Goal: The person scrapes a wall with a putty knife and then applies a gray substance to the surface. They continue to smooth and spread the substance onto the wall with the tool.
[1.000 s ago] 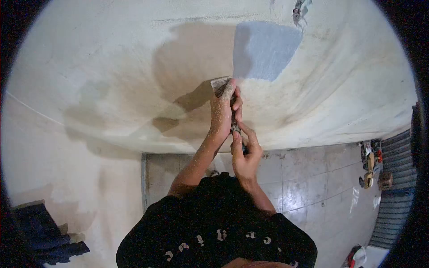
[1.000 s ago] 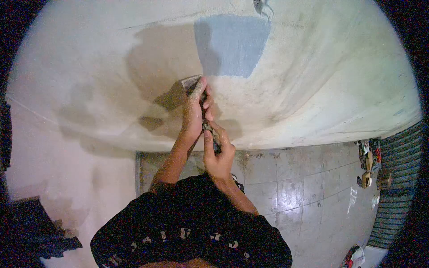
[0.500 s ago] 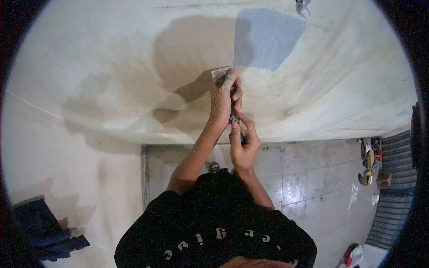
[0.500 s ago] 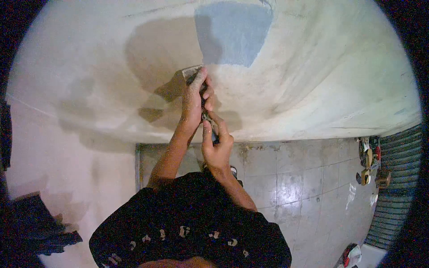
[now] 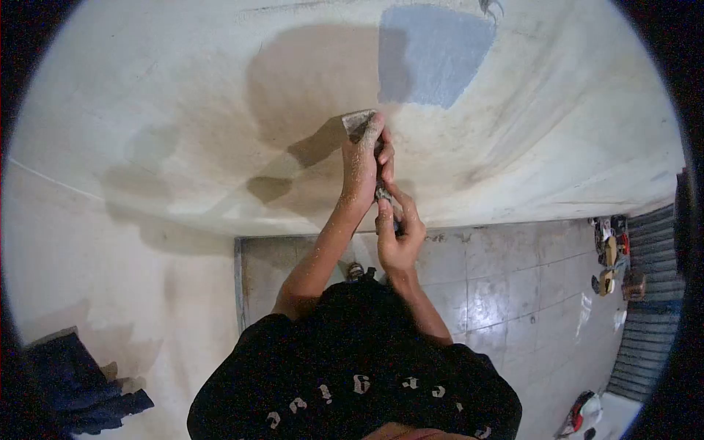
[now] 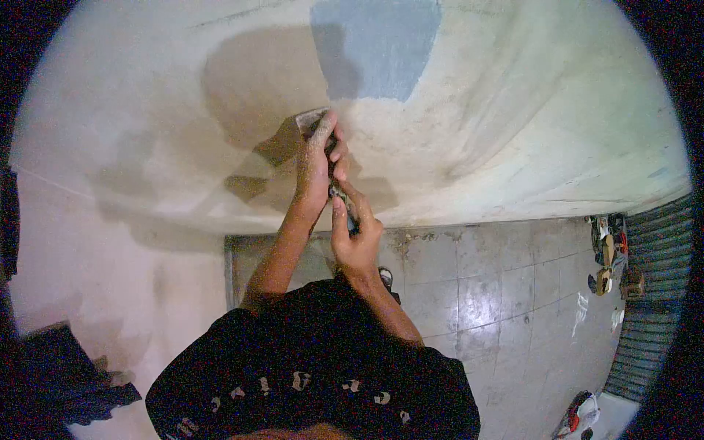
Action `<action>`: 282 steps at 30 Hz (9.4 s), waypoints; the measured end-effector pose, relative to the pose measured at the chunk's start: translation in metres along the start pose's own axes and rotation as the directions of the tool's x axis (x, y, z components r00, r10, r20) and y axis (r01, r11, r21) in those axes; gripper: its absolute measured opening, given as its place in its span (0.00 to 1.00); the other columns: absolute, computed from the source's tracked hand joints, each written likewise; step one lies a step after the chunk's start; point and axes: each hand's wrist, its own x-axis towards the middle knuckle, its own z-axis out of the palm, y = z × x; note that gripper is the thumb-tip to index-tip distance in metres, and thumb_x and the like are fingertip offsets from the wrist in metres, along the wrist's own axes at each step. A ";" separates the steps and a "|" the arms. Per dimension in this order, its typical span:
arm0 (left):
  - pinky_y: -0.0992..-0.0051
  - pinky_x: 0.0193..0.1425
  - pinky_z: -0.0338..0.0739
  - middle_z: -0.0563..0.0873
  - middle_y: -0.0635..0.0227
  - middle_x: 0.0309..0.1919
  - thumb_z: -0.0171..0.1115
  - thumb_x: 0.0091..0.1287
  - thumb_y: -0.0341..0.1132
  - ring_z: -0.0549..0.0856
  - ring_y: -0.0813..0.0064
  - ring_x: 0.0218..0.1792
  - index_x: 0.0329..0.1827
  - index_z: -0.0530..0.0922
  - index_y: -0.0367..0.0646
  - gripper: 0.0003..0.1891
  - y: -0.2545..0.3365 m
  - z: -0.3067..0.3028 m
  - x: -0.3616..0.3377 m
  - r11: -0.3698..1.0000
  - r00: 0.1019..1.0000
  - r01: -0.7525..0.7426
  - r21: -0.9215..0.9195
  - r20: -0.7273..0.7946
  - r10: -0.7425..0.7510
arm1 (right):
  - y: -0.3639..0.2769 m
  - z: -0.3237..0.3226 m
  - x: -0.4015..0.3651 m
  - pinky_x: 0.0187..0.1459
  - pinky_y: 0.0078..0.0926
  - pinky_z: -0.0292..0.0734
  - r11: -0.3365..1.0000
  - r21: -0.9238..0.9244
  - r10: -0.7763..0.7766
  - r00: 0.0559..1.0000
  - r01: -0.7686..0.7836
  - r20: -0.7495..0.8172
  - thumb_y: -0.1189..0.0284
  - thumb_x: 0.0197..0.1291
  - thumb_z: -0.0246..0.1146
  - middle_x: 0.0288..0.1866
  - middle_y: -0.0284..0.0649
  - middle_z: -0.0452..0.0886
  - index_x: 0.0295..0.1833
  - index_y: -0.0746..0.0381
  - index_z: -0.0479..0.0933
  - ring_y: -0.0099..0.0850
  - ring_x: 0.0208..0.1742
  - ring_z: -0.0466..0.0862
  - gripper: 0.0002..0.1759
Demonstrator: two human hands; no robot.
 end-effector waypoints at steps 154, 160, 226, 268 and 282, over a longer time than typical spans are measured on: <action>0.78 0.33 0.76 0.85 0.67 0.28 0.68 0.62 0.42 0.82 0.77 0.26 0.37 0.85 0.38 0.14 -0.245 -0.175 -0.205 0.951 0.915 0.308 -0.038 -0.263 -0.307 | 0.074 -0.202 -0.132 0.18 0.19 0.68 0.764 -0.495 0.645 0.495 -0.413 0.582 0.64 0.65 0.64 0.25 0.36 0.82 0.44 0.67 0.80 0.19 0.17 0.74 0.16; 0.75 0.35 0.78 0.83 0.68 0.26 0.66 0.64 0.43 0.82 0.75 0.27 0.35 0.82 0.39 0.14 -0.158 -0.211 -0.105 0.988 0.960 0.148 0.034 -0.245 -0.135 | -0.011 -0.208 -0.026 0.26 0.23 0.67 0.846 -0.484 0.291 0.954 -0.224 0.068 0.62 0.68 0.60 0.21 0.35 0.77 0.41 0.69 0.79 0.22 0.22 0.72 0.17; 0.79 0.14 0.65 0.76 0.71 0.20 0.55 0.72 0.48 0.74 0.80 0.12 0.48 0.78 0.40 0.18 -0.003 0.014 -0.014 0.969 0.967 -0.245 -0.024 0.062 0.246 | -0.023 -0.031 -0.003 0.26 0.17 0.59 0.979 -0.087 -0.181 0.982 0.184 0.049 0.73 0.67 0.59 0.22 0.29 0.72 0.63 0.66 0.73 0.15 0.24 0.65 0.20; 0.79 0.12 0.59 0.72 0.75 0.18 0.54 0.72 0.45 0.69 0.82 0.09 0.42 0.79 0.38 0.16 0.083 0.081 -0.007 0.964 0.941 -0.251 -0.088 0.210 0.264 | -0.127 -0.022 0.032 0.38 0.31 0.79 0.934 -0.263 -0.261 0.965 0.243 -0.036 0.76 0.67 0.57 0.42 0.58 0.84 0.62 0.65 0.72 0.46 0.42 0.88 0.19; 0.78 0.10 0.58 0.70 0.75 0.15 0.56 0.72 0.42 0.67 0.81 0.07 0.39 0.79 0.35 0.16 0.052 0.111 0.008 0.979 0.950 -0.203 -0.010 0.240 0.200 | -0.122 -0.047 0.043 0.27 0.27 0.72 0.946 -0.264 -0.228 0.964 0.187 -0.134 0.76 0.66 0.57 0.27 0.53 0.80 0.61 0.64 0.72 0.34 0.23 0.82 0.18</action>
